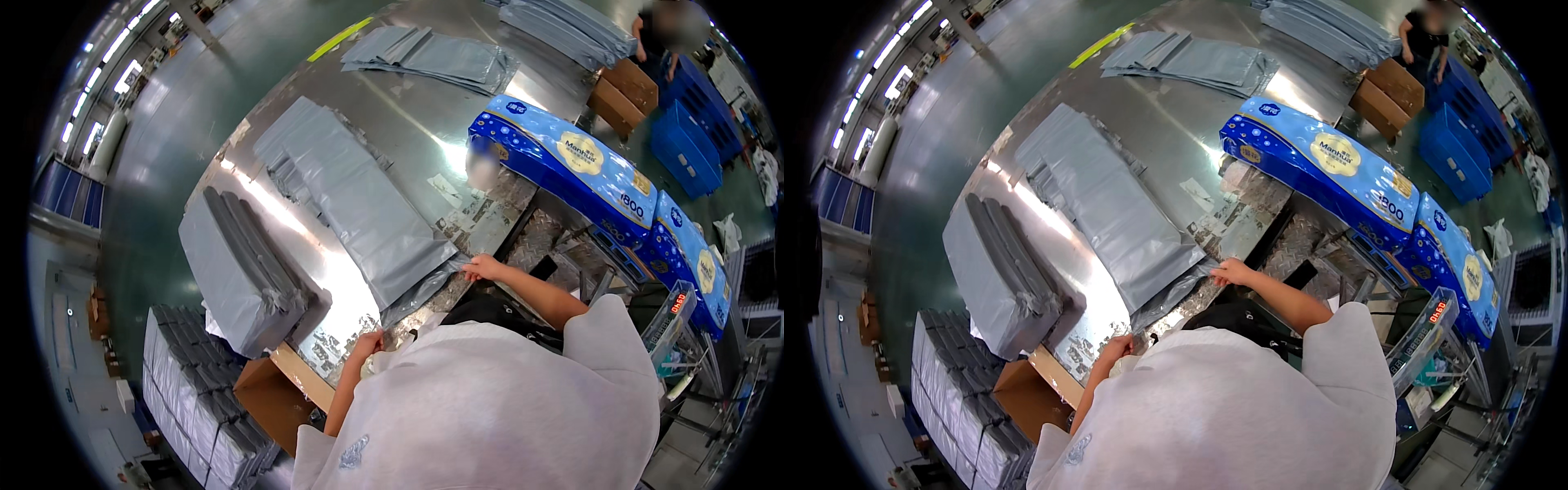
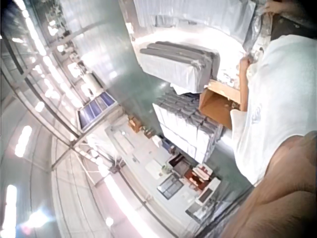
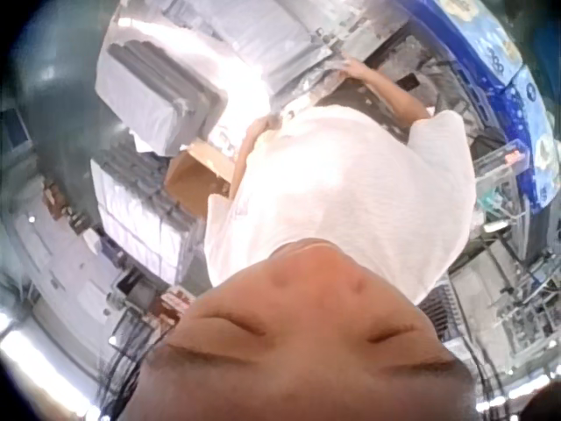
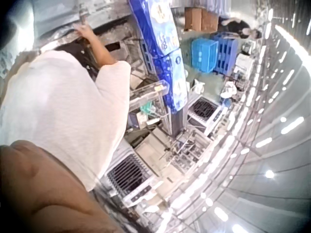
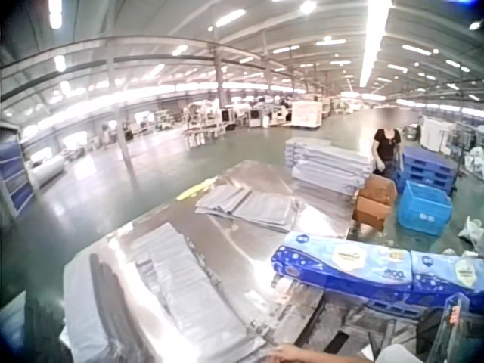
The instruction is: The person picks up a pack of tissue paper from a conveyor, slides it into a gray shipping bag, and places the packed item onto a stack.
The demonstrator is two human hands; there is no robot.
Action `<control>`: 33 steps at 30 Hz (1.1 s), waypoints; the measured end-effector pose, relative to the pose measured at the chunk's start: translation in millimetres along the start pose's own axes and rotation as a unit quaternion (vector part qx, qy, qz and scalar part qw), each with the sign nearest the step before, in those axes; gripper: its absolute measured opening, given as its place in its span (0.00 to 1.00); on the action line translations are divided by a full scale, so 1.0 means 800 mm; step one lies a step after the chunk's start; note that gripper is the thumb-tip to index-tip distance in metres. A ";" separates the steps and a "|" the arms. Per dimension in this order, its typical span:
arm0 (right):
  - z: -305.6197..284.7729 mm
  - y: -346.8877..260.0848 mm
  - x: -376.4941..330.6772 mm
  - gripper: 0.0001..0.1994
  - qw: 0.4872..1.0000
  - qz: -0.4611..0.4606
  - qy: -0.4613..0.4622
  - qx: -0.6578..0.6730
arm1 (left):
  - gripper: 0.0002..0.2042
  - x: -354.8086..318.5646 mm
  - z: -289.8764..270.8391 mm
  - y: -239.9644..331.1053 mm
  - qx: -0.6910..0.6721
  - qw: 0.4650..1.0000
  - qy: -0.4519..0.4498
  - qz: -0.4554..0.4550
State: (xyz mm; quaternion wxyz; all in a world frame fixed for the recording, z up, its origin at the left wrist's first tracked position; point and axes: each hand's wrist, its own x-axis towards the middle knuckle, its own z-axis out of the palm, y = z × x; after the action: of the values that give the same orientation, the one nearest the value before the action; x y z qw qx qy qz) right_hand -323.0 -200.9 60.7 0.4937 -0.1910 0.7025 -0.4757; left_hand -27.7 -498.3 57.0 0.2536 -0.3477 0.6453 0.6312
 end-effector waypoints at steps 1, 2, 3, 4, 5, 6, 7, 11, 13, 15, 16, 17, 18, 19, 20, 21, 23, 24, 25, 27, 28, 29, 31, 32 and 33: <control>0.003 0.005 -0.003 0.15 1.000 -0.006 0.009 0.018 | 0.20 -0.002 0.001 -0.003 0.054 0.999 0.008 -0.004; 0.002 0.007 -0.005 0.14 1.000 -0.007 0.012 0.020 | 0.19 -0.020 0.013 0.044 0.238 0.970 0.038 0.036; 0.007 0.004 -0.003 0.13 1.000 -0.012 0.007 0.019 | 0.18 -0.025 0.026 0.064 0.216 0.968 0.077 0.098; 0.010 0.002 -0.001 0.13 1.000 -0.015 0.004 0.020 | 0.16 -0.022 0.043 0.082 0.195 0.961 0.115 0.159; 0.012 0.000 0.001 0.12 1.000 -0.026 -0.001 0.017 | 0.13 -0.018 0.060 0.104 0.182 0.954 0.129 0.201; 0.011 0.001 0.004 0.11 0.999 -0.037 -0.004 0.016 | 0.09 -0.016 0.078 0.138 0.202 0.939 0.126 0.247; 0.011 -0.002 0.006 0.11 0.999 -0.050 -0.006 0.014 | 0.07 -0.003 0.092 0.157 0.185 0.934 0.094 0.291; 0.012 -0.008 0.010 0.09 0.996 -0.080 -0.025 -0.035 | 0.09 0.043 0.152 0.235 0.247 0.859 0.098 0.437; 0.016 -0.019 0.011 0.08 0.992 -0.103 -0.034 -0.057 | 0.09 0.063 0.167 0.252 0.255 0.850 0.081 0.453; 0.022 -0.026 0.012 0.08 0.997 -0.074 -0.028 -0.004 | 0.08 0.080 0.166 0.244 0.317 0.827 0.096 0.454; 0.022 -0.027 0.015 0.08 0.997 -0.070 -0.024 0.009 | 0.07 0.088 0.164 0.237 0.346 0.815 0.105 0.453; 0.022 -0.023 0.019 0.08 0.997 -0.065 -0.020 0.023 | 0.07 0.091 0.158 0.226 0.334 0.821 0.107 0.450; 0.018 -0.014 0.022 0.08 0.998 -0.030 -0.010 0.053 | 0.06 0.091 0.146 0.206 0.322 0.828 0.107 0.446; 0.010 -0.005 0.023 0.08 0.997 0.005 0.000 0.082 | 0.06 0.086 0.129 0.184 0.310 0.835 0.109 0.442; 0.009 0.003 0.027 0.08 0.993 0.038 -0.001 0.108 | 0.07 0.085 0.101 0.135 0.286 0.865 0.135 0.389; 0.004 0.016 0.028 0.08 0.992 0.052 -0.006 0.118 | 0.07 0.078 0.072 0.084 0.260 0.892 0.157 0.336; -0.017 0.049 0.024 0.07 0.986 0.084 0.003 0.145 | 0.09 0.027 0.016 0.020 0.315 0.895 0.284 0.135; -0.012 0.042 0.023 0.07 0.984 0.098 -0.004 0.152 | 0.10 0.001 -0.032 -0.056 0.234 0.899 0.355 0.106; -0.007 0.033 0.018 0.07 0.981 0.115 -0.009 0.158 | 0.11 -0.036 -0.074 -0.122 -0.072 0.908 0.410 0.042; -0.011 0.032 0.012 0.08 0.978 0.145 -0.009 0.148 | 0.09 -0.125 -0.123 -0.205 0.214 0.755 0.608 -0.118; -0.019 0.036 0.012 0.09 0.979 0.156 -0.007 0.133 | 0.10 -0.166 -0.139 -0.204 0.182 0.776 0.546 -0.258; -0.011 0.028 0.020 0.10 0.980 0.165 -0.029 0.109 | 0.14 -0.215 -0.146 -0.260 0.205 0.775 0.513 -0.306; -0.022 0.005 0.001 0.16 0.957 0.034 0.118 -0.264 | 0.16 -0.220 -0.138 -0.176 0.456 0.771 0.174 -0.410; -0.022 -0.022 -0.013 0.20 0.881 -0.039 0.179 -0.436 | 0.17 -0.224 -0.140 -0.143 0.503 0.738 0.083 -0.442; -0.015 -0.059 -0.018 0.23 0.843 -0.113 0.168 -0.498 | 0.17 -0.213 -0.149 -0.168 0.427 0.732 0.173 -0.502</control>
State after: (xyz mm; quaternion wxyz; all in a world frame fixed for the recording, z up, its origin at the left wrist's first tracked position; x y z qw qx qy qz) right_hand -336.8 -206.9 109.4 0.1487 -0.4067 0.8906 -0.1390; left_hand 196.1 -589.7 110.6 0.5395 -0.5790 0.6113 -0.0009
